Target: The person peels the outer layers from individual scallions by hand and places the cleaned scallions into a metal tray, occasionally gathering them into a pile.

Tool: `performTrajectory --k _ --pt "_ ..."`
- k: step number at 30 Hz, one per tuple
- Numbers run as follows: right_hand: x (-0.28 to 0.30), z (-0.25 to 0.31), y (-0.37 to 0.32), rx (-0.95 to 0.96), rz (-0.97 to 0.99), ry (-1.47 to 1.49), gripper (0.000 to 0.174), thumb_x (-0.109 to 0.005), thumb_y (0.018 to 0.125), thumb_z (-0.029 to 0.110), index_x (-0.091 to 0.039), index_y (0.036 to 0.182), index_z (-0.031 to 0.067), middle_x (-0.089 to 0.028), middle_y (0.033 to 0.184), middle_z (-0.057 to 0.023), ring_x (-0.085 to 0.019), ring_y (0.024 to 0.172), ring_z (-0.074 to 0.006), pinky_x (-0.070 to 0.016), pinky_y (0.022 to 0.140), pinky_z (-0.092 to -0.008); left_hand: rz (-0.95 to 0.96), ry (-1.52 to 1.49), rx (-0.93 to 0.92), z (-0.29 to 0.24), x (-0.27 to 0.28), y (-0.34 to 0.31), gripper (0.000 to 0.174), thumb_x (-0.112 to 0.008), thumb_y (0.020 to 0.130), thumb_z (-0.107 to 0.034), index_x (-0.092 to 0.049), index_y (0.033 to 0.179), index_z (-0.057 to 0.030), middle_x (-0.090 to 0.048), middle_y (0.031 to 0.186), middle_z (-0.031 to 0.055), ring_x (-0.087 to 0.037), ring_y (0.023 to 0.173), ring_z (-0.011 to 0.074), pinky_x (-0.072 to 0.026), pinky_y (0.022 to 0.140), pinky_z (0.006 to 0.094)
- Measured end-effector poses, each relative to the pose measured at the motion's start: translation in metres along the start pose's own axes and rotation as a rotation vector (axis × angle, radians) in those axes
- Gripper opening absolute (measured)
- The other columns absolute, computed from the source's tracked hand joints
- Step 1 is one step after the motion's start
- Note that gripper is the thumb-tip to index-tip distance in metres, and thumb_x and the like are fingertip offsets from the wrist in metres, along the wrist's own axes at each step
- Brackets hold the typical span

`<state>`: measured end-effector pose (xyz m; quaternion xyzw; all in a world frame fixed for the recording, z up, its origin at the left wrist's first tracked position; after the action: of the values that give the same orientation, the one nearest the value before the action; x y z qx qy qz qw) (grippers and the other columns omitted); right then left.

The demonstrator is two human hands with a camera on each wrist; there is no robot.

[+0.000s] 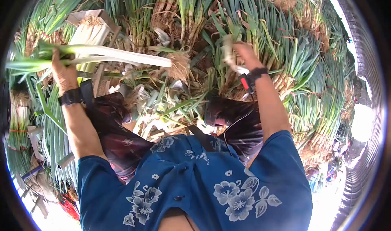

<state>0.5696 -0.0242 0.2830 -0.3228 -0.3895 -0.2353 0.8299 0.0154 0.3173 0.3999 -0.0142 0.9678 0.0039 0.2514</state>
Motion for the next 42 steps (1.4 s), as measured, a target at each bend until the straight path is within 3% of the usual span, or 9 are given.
performTrajectory --k 3,7,13,18,26,29,32,35,42 --pt "-0.012 0.155 -0.040 0.348 -0.035 0.266 0.059 -0.061 0.086 0.046 -0.054 0.131 0.0081 -0.056 0.131 -0.0167 -0.054 0.120 -0.0263 -0.0427 0.100 -0.0390 0.119 0.163 -0.063 0.010 -0.021 -0.012 0.017 -0.068 0.089 -0.024 -0.061 0.095 -0.0109 -0.057 0.081 0.0014 -0.051 0.070 0.0129 -0.0430 0.064 0.0276" --pt "-0.088 0.278 -0.095 0.541 0.577 0.402 0.071 -0.062 0.082 0.059 -0.055 0.131 0.0078 -0.058 0.127 -0.0168 -0.057 0.114 -0.0271 -0.0419 0.102 -0.0439 -0.013 -0.007 0.086 0.030 -0.032 -0.011 0.019 -0.070 0.087 -0.026 -0.061 0.094 -0.0112 -0.057 0.080 0.0004 -0.050 0.070 0.0121 -0.0429 0.064 0.0270" --pt "-0.137 0.200 -0.120 0.393 0.680 0.361 0.044 -0.070 0.085 0.038 -0.061 0.106 0.0004 -0.062 0.084 -0.0052 -0.059 0.074 -0.0143 -0.0497 0.067 -0.0286 -0.075 0.046 0.063 0.024 -0.017 -0.002 0.021 -0.064 0.091 -0.029 -0.061 0.099 -0.0099 -0.062 0.087 0.0042 -0.052 0.071 0.0143 -0.0425 0.065 0.0289" --pt "-0.101 0.156 -0.184 -0.078 0.953 1.174 0.021 -0.060 0.094 0.021 -0.064 0.102 0.0020 -0.061 0.082 -0.0008 -0.055 0.068 -0.0079 -0.0457 0.057 -0.0221 -0.078 -0.040 0.121 0.029 -0.008 0.015 0.025 -0.062 0.092 -0.024 -0.054 0.109 -0.0070 -0.066 0.096 0.0137 -0.059 0.079 0.0228 -0.0505 0.076 0.0380" --pt "-0.076 0.139 -0.163 0.112 0.162 0.858 0.022 -0.060 0.094 0.023 -0.067 0.100 0.0029 -0.065 0.079 -0.0013 -0.054 0.063 -0.0056 -0.0438 0.057 -0.0186 -0.117 -0.050 0.122 0.050 0.011 0.029 0.026 -0.064 0.089 -0.015 -0.050 0.107 -0.0023 -0.060 0.083 0.0133 -0.064 0.071 0.0285 -0.0572 0.070 0.0398" --pt "-0.079 0.200 -0.160 0.519 -0.035 0.789 0.021 -0.059 0.094 0.021 -0.066 0.097 0.0010 -0.066 0.078 -0.0034 -0.055 0.058 -0.0071 -0.0456 0.055 -0.0202 -0.159 0.073 0.073 0.046 0.001 0.012 0.026 -0.067 0.086 -0.018 -0.055 0.103 -0.0028 -0.061 0.081 0.0109 -0.063 0.066 0.0259 -0.0552 0.063 0.0390" --pt "-0.101 0.243 -0.183 0.426 0.413 0.843 0.014 -0.056 0.094 0.012 -0.063 0.093 -0.0004 -0.064 0.078 -0.0076 -0.062 0.064 -0.0096 -0.0507 0.052 -0.0254 -0.271 0.166 0.025 0.031 -0.005 -0.008 0.028 -0.072 0.083 -0.022 -0.059 0.100 -0.0041 -0.060 0.079 0.0088 -0.061 0.066 0.0230 -0.0521 0.060 0.0372" --pt "-0.089 0.244 -0.233 0.332 0.819 1.105 0.019 -0.051 0.097 0.020 -0.060 0.093 0.0036 -0.057 0.076 0.0004 -0.043 0.056 -0.0024 -0.0341 0.048 -0.0189 -0.325 0.241 0.081 0.022 0.028 0.006 0.030 -0.064 0.088 -0.031 -0.058 0.098 -0.0039 -0.059 0.080 0.0095 -0.058 0.068 0.0209 -0.0497 0.062 0.0363" --pt "-0.033 0.205 -0.298 0.186 0.772 1.057 0.024 -0.050 0.096 0.027 -0.058 0.092 0.0043 -0.049 0.072 0.0025 -0.039 0.064 -0.0053 -0.0297 0.056 -0.0206 -0.276 0.144 0.185 0.058 0.014 -0.022 0.025 -0.061 0.082 -0.026 -0.054 0.096 -0.0065 -0.053 0.074 0.0068 -0.053 0.063 0.0213 -0.0474 0.060 0.0348"
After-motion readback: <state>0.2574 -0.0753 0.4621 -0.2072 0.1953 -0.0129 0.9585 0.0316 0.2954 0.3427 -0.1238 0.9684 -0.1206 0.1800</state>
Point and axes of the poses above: each hand's wrist, its own y-axis towards the middle knuckle, its own x-axis out of the back of the hand, z = x × y, the point moved 7 cm from there along y, towards the middle knuckle
